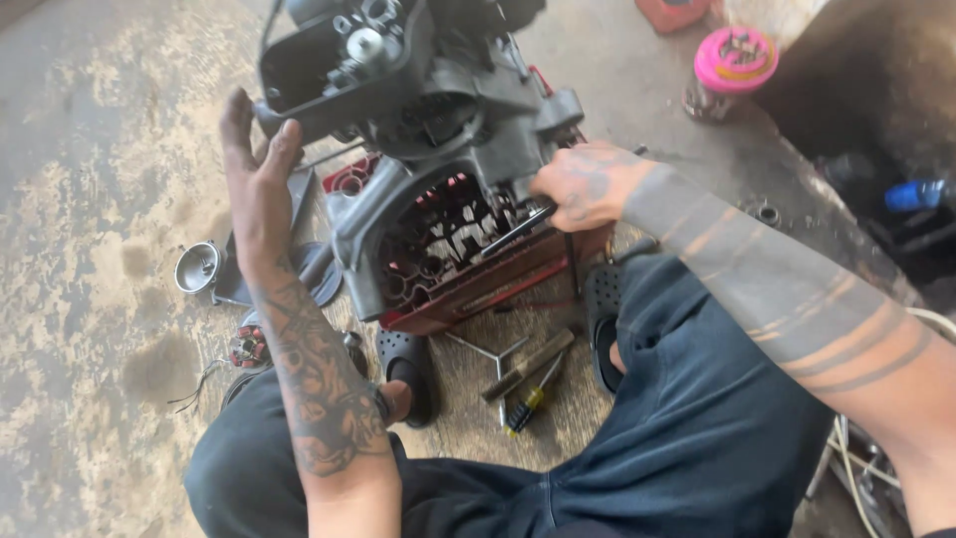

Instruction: The person works on a disassembled engine placed on a red crate. They use a T-handle wrench to tighten bolts on the engine casing and then handle a cylindrical engine component, rotating it in their hands.

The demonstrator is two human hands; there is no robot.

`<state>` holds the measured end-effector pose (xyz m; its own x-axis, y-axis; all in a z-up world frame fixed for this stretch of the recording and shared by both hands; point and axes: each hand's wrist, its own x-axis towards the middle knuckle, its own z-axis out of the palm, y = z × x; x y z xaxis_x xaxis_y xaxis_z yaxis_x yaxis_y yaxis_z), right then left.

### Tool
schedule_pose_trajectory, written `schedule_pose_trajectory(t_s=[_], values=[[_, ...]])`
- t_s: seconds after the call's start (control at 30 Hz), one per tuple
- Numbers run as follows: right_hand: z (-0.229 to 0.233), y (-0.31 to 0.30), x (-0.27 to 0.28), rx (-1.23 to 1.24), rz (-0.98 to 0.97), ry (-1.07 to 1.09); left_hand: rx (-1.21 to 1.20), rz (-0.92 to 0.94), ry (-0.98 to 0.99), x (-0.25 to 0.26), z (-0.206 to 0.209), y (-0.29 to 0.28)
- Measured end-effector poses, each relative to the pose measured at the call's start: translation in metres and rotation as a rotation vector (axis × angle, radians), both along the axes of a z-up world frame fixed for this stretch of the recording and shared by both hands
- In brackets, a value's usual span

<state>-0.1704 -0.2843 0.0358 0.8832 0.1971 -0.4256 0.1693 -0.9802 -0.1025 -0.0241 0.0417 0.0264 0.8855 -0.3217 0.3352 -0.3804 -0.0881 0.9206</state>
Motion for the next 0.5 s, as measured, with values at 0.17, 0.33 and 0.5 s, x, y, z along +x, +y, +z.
schedule_pose_trajectory(t_s=[0.17,0.33,0.5], values=[[-0.02,0.026,-0.01,-0.085,0.144,0.002,0.252,0.16,-0.175,-0.02,0.017,-0.034],[-0.088,0.049,-0.009,-0.045,0.23,-0.13,0.275,0.121,-0.251,-0.013,0.014,-0.029],[-0.111,0.07,-0.037,-0.016,0.303,-0.088,0.428,0.035,-0.396,0.017,0.001,0.005]])
